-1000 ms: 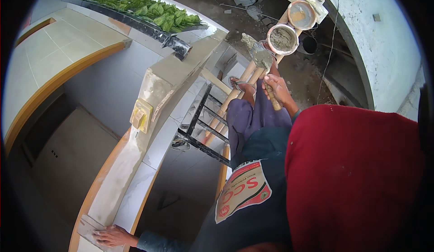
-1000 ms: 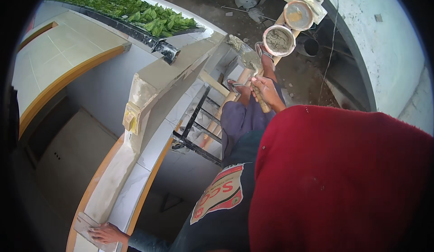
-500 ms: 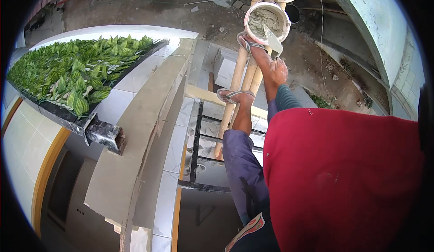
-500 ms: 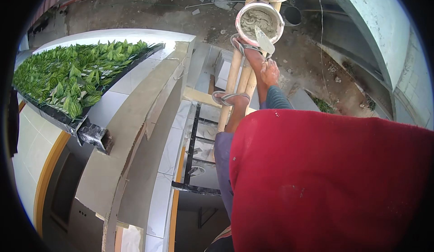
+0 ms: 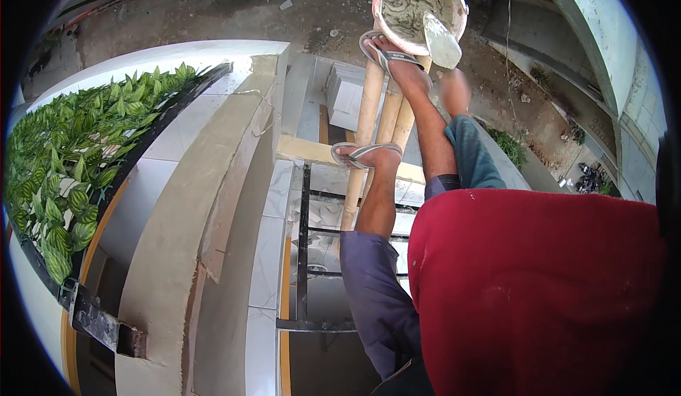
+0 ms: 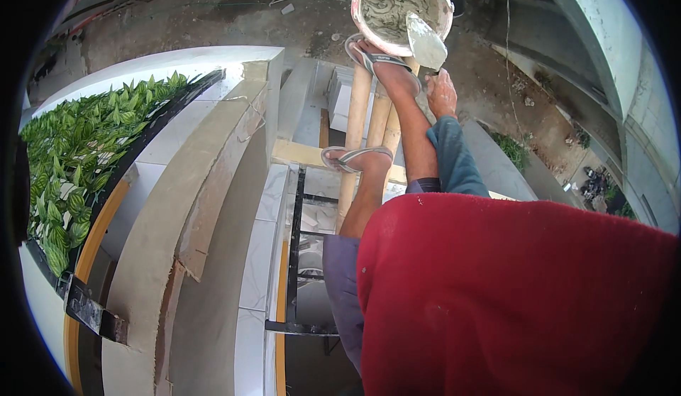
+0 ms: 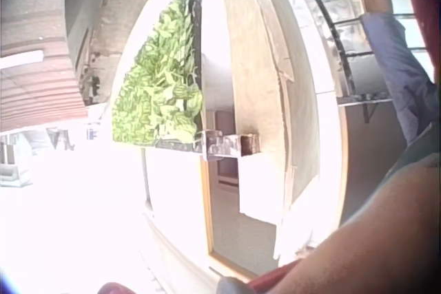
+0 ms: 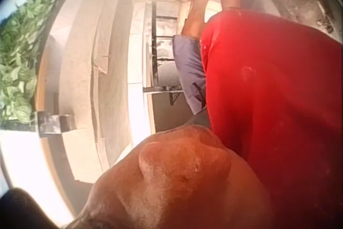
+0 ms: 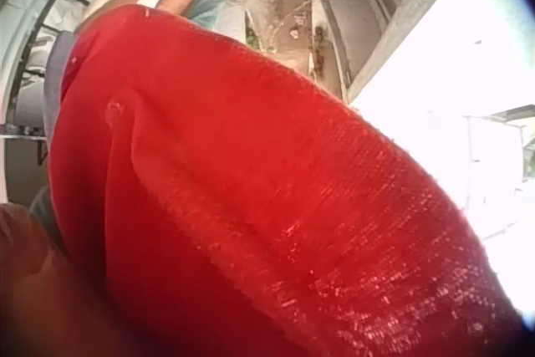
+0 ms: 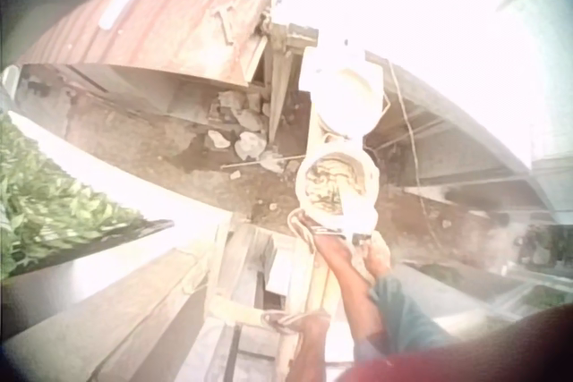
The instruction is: The person applies mortar to a tile and presses it onto the corner of a wall before using a trowel to scrape away excess material.
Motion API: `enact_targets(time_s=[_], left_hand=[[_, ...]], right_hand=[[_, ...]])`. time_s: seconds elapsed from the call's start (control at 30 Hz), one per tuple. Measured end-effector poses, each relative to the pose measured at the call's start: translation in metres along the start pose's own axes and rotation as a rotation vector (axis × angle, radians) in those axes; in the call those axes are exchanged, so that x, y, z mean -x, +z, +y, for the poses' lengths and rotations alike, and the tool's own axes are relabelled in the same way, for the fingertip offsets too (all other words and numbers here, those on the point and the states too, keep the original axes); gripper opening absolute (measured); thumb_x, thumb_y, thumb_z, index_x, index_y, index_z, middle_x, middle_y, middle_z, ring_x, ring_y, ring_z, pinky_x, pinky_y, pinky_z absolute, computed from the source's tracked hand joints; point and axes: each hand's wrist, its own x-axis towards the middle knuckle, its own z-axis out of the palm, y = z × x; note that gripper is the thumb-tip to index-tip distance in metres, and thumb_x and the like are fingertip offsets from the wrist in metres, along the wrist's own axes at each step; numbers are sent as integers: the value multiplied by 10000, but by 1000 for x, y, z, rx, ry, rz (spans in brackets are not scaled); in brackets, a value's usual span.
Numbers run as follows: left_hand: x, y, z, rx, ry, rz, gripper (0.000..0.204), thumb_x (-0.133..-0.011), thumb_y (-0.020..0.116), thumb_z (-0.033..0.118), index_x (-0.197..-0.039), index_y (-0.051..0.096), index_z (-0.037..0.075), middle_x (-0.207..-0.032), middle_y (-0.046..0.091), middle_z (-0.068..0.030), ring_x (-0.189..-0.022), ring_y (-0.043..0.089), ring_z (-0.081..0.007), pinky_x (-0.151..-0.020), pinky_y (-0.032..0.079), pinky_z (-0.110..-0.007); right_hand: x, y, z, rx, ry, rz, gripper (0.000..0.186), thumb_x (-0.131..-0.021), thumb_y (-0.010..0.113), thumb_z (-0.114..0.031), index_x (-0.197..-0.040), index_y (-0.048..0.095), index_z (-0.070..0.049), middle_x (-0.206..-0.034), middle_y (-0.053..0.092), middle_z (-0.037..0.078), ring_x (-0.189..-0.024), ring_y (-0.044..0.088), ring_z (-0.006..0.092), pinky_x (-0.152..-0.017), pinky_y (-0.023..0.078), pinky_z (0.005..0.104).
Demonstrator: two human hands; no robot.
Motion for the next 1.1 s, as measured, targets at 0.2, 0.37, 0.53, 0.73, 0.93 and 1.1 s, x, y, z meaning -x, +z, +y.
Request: enact_targets(time_s=[0.2,0.37,0.53,0.73,0.93,1.1], left_hand=[[2,17,14,-8,-18,-11,573,-1091,361,403,-1382,590,-35,-1392,594,-256,-1291,563,-421,-1119,422,-568],[4,15,15,-30,-30,-23,578,-1092,356,411,-1374,598,-32,-1378,604,-256,-1277,573,-421,-1108,432,-569],[11,19,19,-38,-39,-49,584,-1094,350,419,-1366,607,-30,-1364,613,-256,-1264,583,-420,-1097,442,-569],[24,20,0,-67,-60,-91,591,-1095,343,428,-1356,616,-26,-1347,624,-256,-1248,594,-419,-1084,454,-570],[87,17,-116,-241,-26,-230,599,-1097,337,438,-1347,626,-23,-1330,635,-256,-1232,606,-418,-1070,466,-571],[107,4,-147,-367,85,-289,590,-1087,353,454,-1327,643,-1,-1285,660,-230,-1184,637,-393,-1019,507,-547]], right_hand=[[11,18,30,32,-81,107,482,-979,672,-340,-1237,548,47,-1162,647,283,-1063,633,474,-878,504,530],[35,10,37,17,-30,-30,450,-954,709,-289,-1212,559,48,-1120,657,291,-1032,642,476,-871,509,534],[61,-14,47,36,-47,-56,434,-936,728,-247,-1201,553,49,-1108,657,292,-1025,641,482,-862,507,538],[105,-45,75,-8,-129,63,311,-968,681,-210,-1138,577,29,-990,681,211,-855,675,410,-771,541,473],[22,-105,17,-985,472,-413,314,-1032,587,-315,-1115,623,-14,-842,616,50,-667,605,182,-598,506,311],[-43,-80,42,-1233,648,-779,397,-1074,494,-412,-1123,652,-51,-814,601,6,-657,598,130,-551,507,264]])
